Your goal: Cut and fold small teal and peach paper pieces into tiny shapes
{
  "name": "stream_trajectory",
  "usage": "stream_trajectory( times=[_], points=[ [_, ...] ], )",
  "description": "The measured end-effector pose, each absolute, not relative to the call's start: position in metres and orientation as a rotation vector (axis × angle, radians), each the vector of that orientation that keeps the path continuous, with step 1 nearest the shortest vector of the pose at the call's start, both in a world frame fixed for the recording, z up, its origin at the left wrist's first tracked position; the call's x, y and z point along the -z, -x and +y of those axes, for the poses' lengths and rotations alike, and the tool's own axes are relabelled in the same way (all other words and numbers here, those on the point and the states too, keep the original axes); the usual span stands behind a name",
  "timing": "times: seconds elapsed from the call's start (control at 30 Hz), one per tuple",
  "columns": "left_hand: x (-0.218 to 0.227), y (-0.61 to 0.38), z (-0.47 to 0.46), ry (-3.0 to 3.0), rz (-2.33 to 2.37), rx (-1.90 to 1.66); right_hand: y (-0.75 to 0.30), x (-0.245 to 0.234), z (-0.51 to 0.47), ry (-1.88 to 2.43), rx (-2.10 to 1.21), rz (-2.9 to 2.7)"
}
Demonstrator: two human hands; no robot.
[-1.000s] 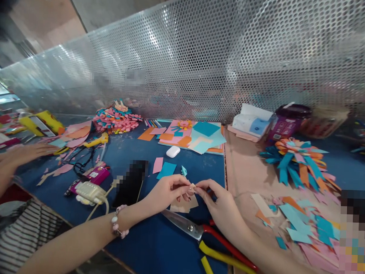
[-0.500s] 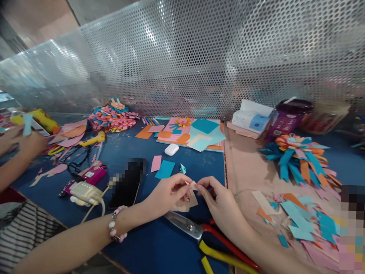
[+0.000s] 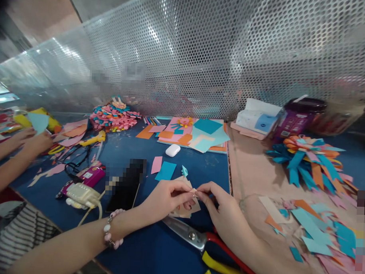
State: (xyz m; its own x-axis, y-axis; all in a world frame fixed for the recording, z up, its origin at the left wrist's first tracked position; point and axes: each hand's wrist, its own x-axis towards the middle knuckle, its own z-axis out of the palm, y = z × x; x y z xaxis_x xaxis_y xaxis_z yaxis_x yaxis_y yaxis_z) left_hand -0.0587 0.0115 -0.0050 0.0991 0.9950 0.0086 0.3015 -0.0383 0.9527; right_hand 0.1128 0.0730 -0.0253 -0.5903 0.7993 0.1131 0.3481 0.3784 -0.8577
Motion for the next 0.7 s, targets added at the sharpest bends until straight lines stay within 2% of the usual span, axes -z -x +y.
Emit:
stream_trajectory(
  times=[0.7],
  points=[
    [0.011,0.056,0.009,-1.294,1.295,-0.932,-0.113,0.013,0.07,0.759,-1.111,-2.151]
  ],
)
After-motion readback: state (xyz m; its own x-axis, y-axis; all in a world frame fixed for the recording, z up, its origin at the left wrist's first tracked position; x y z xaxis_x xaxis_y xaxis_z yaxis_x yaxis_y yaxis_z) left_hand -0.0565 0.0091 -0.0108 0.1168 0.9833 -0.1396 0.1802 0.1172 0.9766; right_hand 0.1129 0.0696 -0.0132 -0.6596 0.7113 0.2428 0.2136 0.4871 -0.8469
